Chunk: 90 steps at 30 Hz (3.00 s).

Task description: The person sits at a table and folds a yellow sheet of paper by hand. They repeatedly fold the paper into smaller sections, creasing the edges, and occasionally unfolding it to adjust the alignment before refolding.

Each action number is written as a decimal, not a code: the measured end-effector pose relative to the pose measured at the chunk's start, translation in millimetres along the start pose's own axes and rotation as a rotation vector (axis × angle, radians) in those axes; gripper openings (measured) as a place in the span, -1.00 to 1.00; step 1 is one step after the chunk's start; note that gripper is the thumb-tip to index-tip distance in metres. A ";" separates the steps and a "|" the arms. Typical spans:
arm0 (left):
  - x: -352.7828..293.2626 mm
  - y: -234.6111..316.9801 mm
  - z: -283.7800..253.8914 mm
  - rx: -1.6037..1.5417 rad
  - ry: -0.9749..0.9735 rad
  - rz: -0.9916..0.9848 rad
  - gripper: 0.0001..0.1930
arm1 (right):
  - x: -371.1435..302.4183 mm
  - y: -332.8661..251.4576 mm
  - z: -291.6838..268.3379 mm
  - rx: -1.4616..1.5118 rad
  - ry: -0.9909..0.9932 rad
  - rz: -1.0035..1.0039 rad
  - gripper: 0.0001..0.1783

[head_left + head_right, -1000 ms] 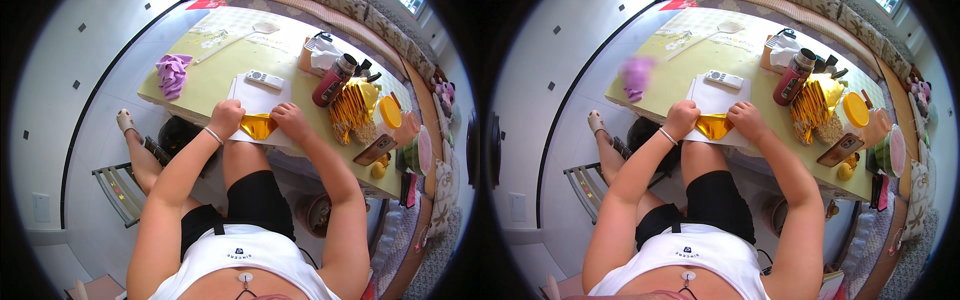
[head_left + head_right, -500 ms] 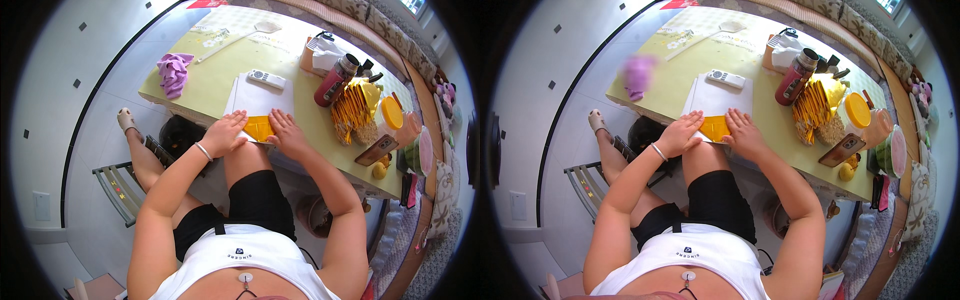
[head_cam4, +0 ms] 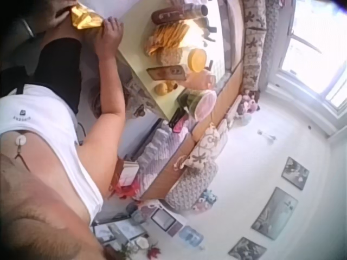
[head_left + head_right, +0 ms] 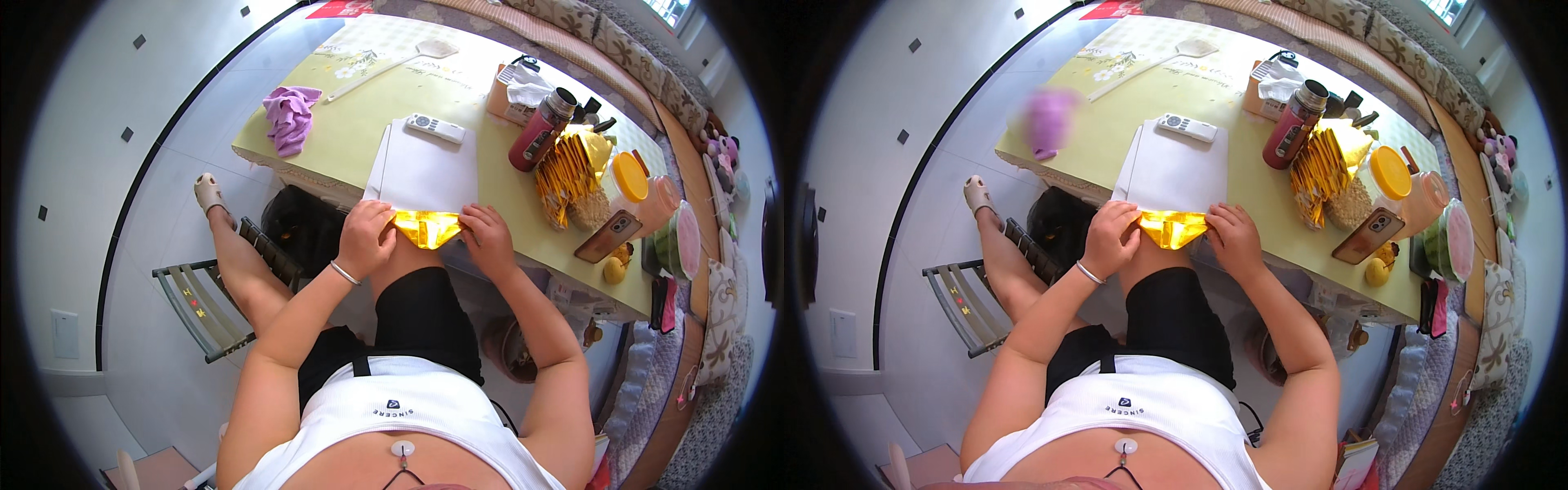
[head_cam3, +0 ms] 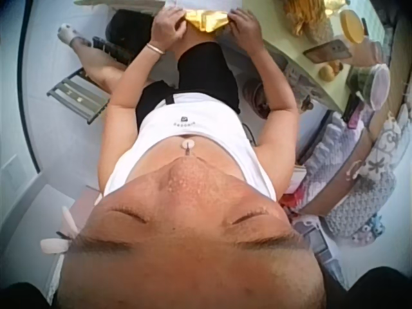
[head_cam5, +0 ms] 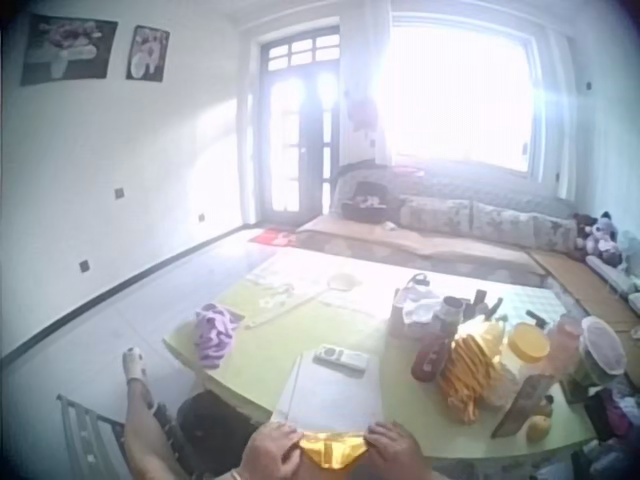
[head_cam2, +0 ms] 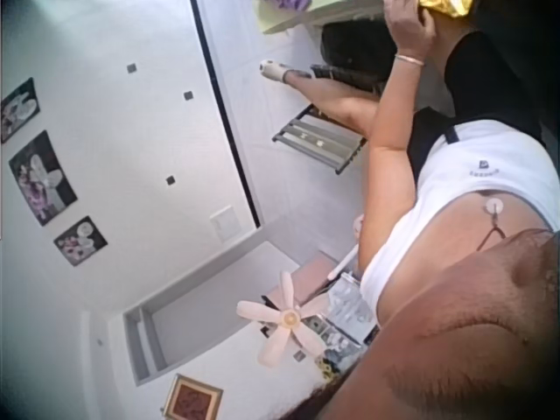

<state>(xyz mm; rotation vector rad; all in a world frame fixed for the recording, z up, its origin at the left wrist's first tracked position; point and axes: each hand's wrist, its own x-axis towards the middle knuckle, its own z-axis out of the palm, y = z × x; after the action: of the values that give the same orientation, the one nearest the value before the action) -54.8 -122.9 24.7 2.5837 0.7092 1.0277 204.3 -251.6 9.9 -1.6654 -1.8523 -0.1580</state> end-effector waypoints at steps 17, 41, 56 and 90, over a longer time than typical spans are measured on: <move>-25.7 23.4 -16.6 -1.181 0.407 -0.767 -0.95 | 7.9 -76.5 -1.5 1.117 0.516 0.529 -0.88; -58.9 39.5 -46.6 -1.211 0.475 -0.719 -0.80 | -2.8 -113.1 -29.6 1.202 0.439 0.484 -0.85; -69.6 47.3 -59.9 -0.921 0.169 -0.760 -0.93 | -16.5 -105.4 -50.4 0.921 0.176 0.598 -0.93; 157.1 111.3 70.6 -0.769 -0.347 -0.424 -0.73 | -86.4 -24.5 -110.1 1.059 0.388 0.902 -0.79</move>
<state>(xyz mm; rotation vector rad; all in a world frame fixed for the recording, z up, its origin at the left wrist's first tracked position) 131.2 -137.8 109.7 1.7727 0.5787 0.5411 222.2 -383.5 59.7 -1.3417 -0.5346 0.7026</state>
